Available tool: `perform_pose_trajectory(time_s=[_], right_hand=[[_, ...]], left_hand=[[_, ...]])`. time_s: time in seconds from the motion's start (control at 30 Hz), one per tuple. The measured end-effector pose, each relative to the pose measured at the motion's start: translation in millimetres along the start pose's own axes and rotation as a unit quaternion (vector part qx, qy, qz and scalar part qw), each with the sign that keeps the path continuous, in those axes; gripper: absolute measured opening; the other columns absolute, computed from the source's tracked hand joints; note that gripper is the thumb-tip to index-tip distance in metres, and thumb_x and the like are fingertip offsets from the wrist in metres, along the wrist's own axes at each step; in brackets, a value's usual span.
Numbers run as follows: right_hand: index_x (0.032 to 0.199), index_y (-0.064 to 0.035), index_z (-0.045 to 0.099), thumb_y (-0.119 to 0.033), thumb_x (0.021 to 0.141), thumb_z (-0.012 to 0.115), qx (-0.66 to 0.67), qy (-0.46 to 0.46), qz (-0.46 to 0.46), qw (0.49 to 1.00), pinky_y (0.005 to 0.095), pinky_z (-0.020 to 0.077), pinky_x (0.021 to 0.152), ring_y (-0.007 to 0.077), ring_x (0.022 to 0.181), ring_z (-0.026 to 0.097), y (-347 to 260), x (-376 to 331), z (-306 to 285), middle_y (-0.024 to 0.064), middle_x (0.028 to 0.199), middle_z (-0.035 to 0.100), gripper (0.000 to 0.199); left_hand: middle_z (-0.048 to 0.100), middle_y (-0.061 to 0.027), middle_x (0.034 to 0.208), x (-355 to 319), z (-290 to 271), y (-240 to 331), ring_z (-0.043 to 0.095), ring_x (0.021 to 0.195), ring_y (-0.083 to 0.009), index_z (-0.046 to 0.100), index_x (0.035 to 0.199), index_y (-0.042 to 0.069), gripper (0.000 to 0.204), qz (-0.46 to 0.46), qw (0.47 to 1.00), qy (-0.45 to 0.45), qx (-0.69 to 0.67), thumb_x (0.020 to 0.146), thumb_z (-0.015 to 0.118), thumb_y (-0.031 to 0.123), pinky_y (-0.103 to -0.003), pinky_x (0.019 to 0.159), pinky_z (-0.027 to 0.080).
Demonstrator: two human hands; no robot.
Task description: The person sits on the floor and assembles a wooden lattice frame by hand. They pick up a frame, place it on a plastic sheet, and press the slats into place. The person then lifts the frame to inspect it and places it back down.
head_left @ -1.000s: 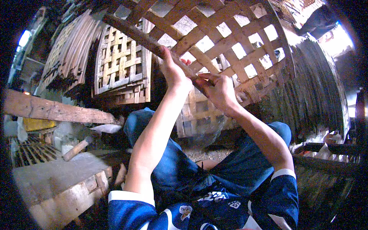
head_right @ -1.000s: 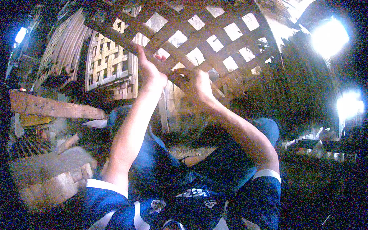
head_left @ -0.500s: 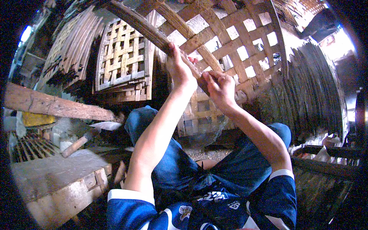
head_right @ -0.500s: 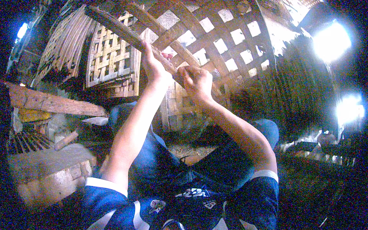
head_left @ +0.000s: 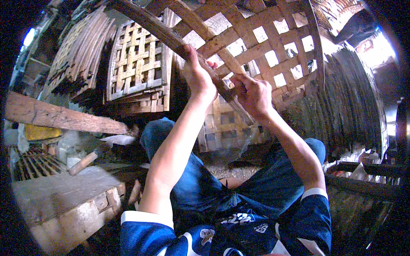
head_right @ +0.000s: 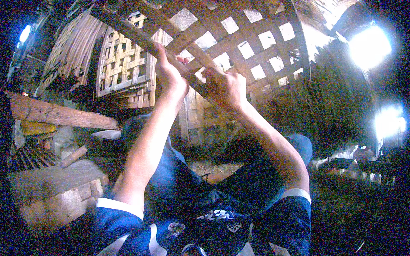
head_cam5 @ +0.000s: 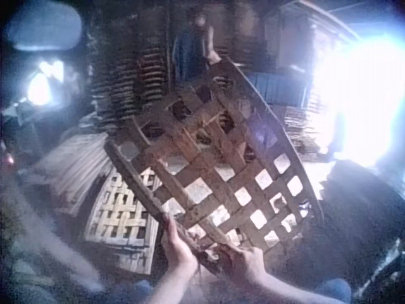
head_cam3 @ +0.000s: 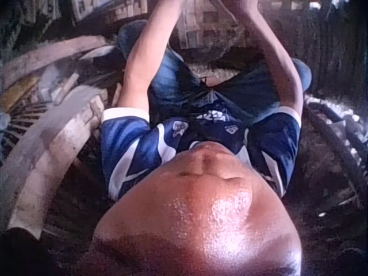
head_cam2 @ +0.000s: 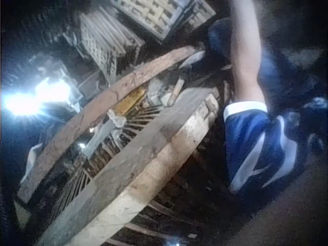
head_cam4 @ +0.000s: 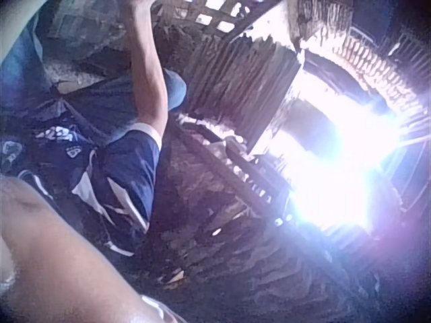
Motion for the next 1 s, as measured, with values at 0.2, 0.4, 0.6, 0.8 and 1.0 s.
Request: perform_pose_trajectory(time_s=[0.2,0.4,0.6,0.8,1.0], right_hand=[[0.089,-0.0119,0.069,-0.008,0.081,0.064,0.056,0.025,-0.07,0.996,0.0388,0.0526,0.054,0.0293,0.059,0.067,2.1,-10.0,3.4,0.0117,0.066,0.066,0.01],[0.086,-0.0096,0.069,-0.006,0.077,0.067,-0.004,0.023,-0.119,0.993,0.0374,0.0521,0.052,0.0269,0.056,0.066,-1.9,-15.6,7.3,0.0109,0.065,0.065,0.009],[0.089,-0.0094,0.068,-0.006,0.07,0.068,0.101,-0.006,-0.294,0.95,0.0356,0.0449,0.051,0.0205,0.051,0.061,-48.9,-33.0,-24.6,0.0036,0.063,0.065,0.019],[0.086,-0.0125,0.068,-0.01,0.068,0.067,0.048,0.095,-0.273,0.956,0.035,0.0424,0.052,0.0187,0.052,0.055,-20.9,-13.8,-79.1,0.0006,0.058,0.053,0.018],[0.103,-0.0113,0.072,-0.018,0.087,0.068,0.021,0.317,0.042,0.947,0.0318,0.052,0.072,0.0219,0.08,0.066,202.2,9.0,-180.1,0.0074,0.092,0.07,0.019]], left_hand=[[0.047,-0.0019,0.067,-0.1,0.8,-5.2,0.052,0.056,-0.0139,0.049,0.101,0.005,0.059,-0.024,0.999,-0.004,-0.024,0.089,0.057,0.062,-0.031,0.057,0.05],[0.042,-0.0001,0.067,2.1,-2.9,-13.1,0.05,0.056,-0.0132,0.048,0.098,0.007,0.058,-0.019,0.999,-0.015,-0.037,0.087,0.059,0.063,-0.03,0.055,0.049],[0.044,0.0003,0.069,16.0,-5.6,-10.0,0.05,0.058,-0.0129,0.048,0.098,0.006,0.058,-0.015,1.0,0.003,-0.02,0.086,0.06,0.062,-0.029,0.054,0.047],[0.048,-0.0029,0.065,21.2,-17.3,-5.4,0.054,0.059,-0.016,0.05,0.099,0.005,0.057,-0.018,0.997,0.076,0.01,0.088,0.058,0.061,-0.032,0.059,0.05],[0.045,-0.0024,0.074,38.3,-40.8,9.7,0.05,0.065,-0.0151,0.047,0.099,0.008,0.063,0.012,0.996,0.083,-0.015,0.084,0.059,0.068,-0.031,0.064,0.047]])
Point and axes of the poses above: each hand's wrist, its own x-axis towards the middle knuckle, its own z-axis out of the palm, y = z × x, the point moved 6 cm from there along x, towards the middle knuckle
